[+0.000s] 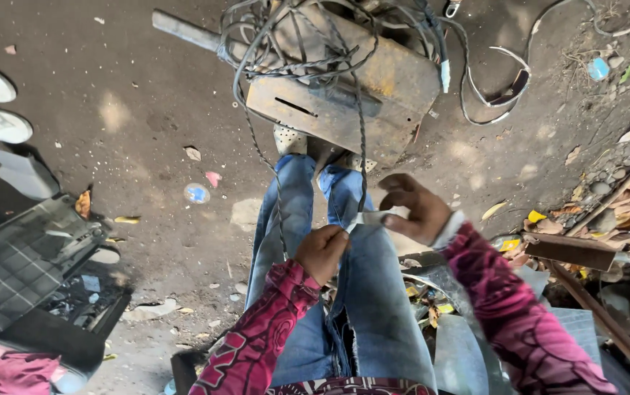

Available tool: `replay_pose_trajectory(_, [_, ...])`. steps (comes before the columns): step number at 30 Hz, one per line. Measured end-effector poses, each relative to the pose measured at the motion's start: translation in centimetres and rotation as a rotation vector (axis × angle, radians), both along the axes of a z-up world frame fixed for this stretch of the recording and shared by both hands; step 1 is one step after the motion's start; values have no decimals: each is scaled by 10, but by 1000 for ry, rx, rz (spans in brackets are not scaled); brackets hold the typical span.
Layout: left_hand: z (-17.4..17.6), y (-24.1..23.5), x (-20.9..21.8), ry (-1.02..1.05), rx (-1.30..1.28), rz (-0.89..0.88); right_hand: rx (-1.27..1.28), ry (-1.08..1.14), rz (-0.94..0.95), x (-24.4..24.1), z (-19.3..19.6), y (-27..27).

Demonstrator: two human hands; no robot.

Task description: The person sits on the ground and wraps electrical tape around the ends of black wires. They handle a bundle of wires attached to a metal box, securing the connections with tape.

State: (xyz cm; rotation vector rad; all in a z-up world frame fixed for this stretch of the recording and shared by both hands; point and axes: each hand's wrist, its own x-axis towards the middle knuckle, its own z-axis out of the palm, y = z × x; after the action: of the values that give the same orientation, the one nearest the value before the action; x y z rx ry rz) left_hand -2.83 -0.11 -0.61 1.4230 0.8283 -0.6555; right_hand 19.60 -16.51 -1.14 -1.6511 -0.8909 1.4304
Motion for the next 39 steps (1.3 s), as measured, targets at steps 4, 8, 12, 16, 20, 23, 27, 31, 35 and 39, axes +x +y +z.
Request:
replay_pose_trajectory(4, [-11,6,8,183,-303,245,-73,-52,-180,-34,-13,12])
replay_pose_trajectory(8, [-5,24,39,118,-96,93,-305,98,-260,-53,-13,22])
replay_pose_trajectory(12, [-17,29,47,-35,117,-45,-124,167,-442,-56,-8,25])
replay_pose_trajectory(16, [-11,36,63,-25,91,-71,-106,74,-454,-56,-2,32])
replay_pose_trajectory(20, [-4,42,75,36,176,-87,-106,-92,-512,-55,4,50])
replay_pose_trajectory(23, [-7,45,71,-250,387,-230,-60,-203,-591,-65,0,58])
replay_pose_trajectory(27, [-8,56,77,-207,396,-390,-16,-197,-627,-71,-4,70])
replay_pose_trajectory(31, [-16,68,74,-271,402,-438,-161,-177,-659,-81,-9,84])
replay_pose_trajectory(35, [-34,73,64,-336,401,-519,-209,-233,-741,-106,-36,85])
replay_pose_trajectory(39, [-38,49,48,-232,368,-542,-402,-317,-711,-148,-142,51])
